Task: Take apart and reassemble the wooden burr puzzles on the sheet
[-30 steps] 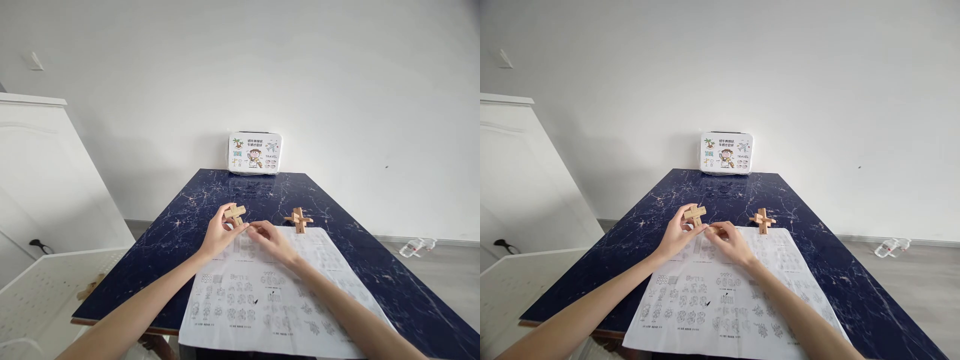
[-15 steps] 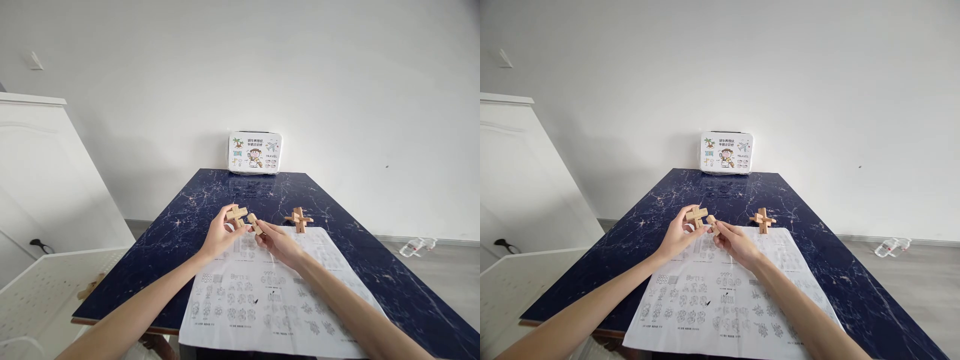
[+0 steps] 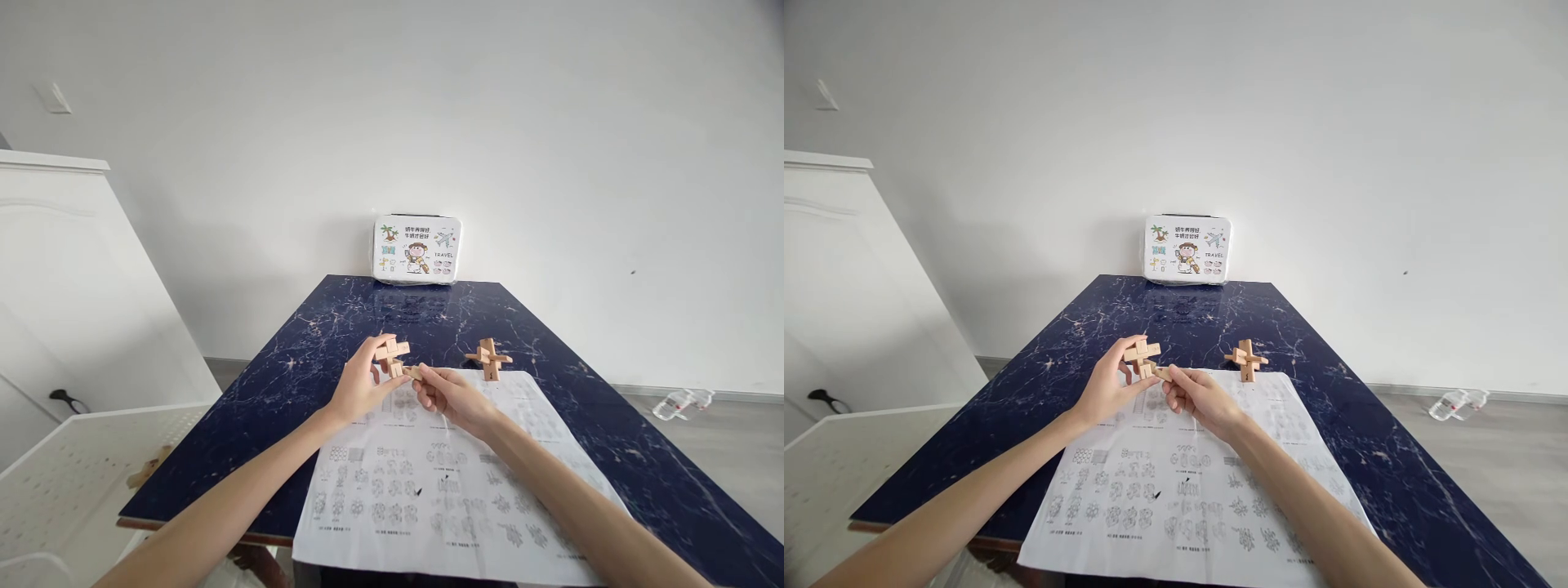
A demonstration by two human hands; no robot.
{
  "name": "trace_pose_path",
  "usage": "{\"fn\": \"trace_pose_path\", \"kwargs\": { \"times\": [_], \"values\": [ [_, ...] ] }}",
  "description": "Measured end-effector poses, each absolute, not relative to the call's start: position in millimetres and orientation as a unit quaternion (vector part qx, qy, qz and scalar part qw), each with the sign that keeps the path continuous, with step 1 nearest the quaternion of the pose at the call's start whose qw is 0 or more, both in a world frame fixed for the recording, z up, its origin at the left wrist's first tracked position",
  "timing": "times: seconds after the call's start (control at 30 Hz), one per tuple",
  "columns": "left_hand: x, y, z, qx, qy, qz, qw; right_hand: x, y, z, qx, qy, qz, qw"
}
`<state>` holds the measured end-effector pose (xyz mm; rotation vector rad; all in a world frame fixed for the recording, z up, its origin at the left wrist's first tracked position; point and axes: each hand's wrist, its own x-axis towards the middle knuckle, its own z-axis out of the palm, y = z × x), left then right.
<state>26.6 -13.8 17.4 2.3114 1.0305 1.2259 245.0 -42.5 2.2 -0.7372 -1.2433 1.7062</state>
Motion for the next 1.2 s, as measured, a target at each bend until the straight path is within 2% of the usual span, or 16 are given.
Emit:
{"fn": "trace_pose_path", "kwargs": {
  "times": [0.33, 0.5, 0.73, 1.2],
  "values": [
    [22, -12, 8, 0.87, 0.341, 0.351, 0.06, 238, -42, -6, -0.333, -0.509, 0.616, 0.501],
    [23, -11, 8, 0.875, 0.335, 0.348, 0.041, 232, -45, -10, -0.371, -0.575, 0.54, 0.491],
    [23, -13, 11, 0.88, 0.335, 0.335, 0.039, 227, -59, -4, -0.472, -0.663, 0.342, 0.471],
    [32, -20, 7, 0.875, 0.347, 0.339, -0.012, 220, -59, -10, -0.507, -0.697, 0.195, 0.468]
  ]
}}
